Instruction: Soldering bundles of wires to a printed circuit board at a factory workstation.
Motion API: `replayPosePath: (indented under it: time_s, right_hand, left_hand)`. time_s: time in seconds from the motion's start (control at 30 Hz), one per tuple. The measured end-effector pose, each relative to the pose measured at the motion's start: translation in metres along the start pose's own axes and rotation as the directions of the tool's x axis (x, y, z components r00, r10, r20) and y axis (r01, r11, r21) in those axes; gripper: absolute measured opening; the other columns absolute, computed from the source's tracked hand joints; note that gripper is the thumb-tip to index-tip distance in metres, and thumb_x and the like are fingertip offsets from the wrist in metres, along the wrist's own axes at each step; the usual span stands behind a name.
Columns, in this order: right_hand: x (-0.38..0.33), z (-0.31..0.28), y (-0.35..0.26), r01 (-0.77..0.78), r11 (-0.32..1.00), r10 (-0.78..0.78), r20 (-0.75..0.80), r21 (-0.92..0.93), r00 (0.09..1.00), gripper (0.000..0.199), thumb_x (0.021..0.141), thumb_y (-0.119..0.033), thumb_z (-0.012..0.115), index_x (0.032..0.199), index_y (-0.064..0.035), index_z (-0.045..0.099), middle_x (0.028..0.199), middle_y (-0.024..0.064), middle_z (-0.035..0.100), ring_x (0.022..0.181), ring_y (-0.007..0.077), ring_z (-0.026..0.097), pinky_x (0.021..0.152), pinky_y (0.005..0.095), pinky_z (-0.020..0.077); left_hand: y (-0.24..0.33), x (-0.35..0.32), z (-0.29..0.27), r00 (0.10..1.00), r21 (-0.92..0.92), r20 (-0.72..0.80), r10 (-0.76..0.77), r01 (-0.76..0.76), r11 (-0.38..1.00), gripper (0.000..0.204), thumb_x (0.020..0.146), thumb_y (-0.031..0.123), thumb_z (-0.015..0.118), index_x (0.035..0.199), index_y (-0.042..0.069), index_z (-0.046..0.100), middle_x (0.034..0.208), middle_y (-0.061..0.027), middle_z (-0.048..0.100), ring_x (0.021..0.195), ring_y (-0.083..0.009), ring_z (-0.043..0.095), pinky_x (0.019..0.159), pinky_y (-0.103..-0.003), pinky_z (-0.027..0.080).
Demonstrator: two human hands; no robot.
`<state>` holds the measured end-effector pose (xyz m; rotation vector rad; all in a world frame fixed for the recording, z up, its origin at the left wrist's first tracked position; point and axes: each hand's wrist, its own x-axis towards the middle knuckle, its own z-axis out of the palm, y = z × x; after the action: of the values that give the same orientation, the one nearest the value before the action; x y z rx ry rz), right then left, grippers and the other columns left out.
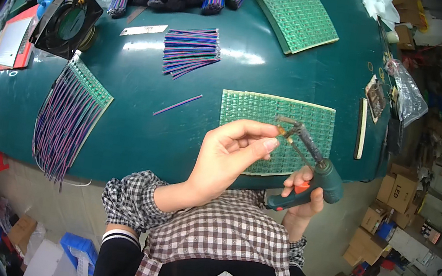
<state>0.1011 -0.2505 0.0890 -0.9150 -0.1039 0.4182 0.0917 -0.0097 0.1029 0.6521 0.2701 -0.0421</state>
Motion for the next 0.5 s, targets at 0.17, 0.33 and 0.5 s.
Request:
replayPosePath:
  time_s: [0.17,0.33,0.5]
  right_hand:
    - [0.001,0.005,-0.007,-0.030,0.997,0.024,-0.098,-0.066,0.995,0.050,0.092,-0.035,0.069,0.116,0.0055,0.055,0.105,0.0185,0.064,0.098,0.0343,0.070,0.071,0.0380,0.0642]
    - [0.004,0.011,-0.003,-0.019,0.959,-0.033,-0.181,-0.282,0.983,0.050,0.094,-0.030,0.065,0.123,0.0084,0.053,0.110,0.0197,0.063,0.101,0.0352,0.069,0.074,0.0411,0.0644]
    - [0.008,0.018,0.000,-0.042,0.851,-0.070,-0.192,-0.524,0.979,0.053,0.096,-0.036,0.064,0.125,0.0066,0.050,0.112,0.0174,0.060,0.099,0.0329,0.070,0.074,0.0365,0.0645]
  left_hand:
    - [0.030,-0.013,-0.047,0.948,0.684,0.060,0.313,-0.267,0.679,0.026,0.085,0.003,0.074,0.110,0.002,0.070,0.103,-0.0099,0.067,0.098,-0.0196,0.066,0.082,-0.031,0.053]
    - [0.056,-0.007,-0.094,0.866,0.992,0.124,0.485,-0.126,-0.030,0.022,0.081,0.004,0.073,0.103,0.002,0.067,0.102,-0.0126,0.064,0.095,-0.0320,0.063,0.084,-0.039,0.050]
    - [0.052,0.010,-0.096,0.940,0.985,0.144,0.311,-0.108,-0.132,0.019,0.082,0.005,0.072,0.099,0.003,0.064,0.096,-0.0127,0.061,0.092,-0.0335,0.061,0.081,-0.040,0.048]
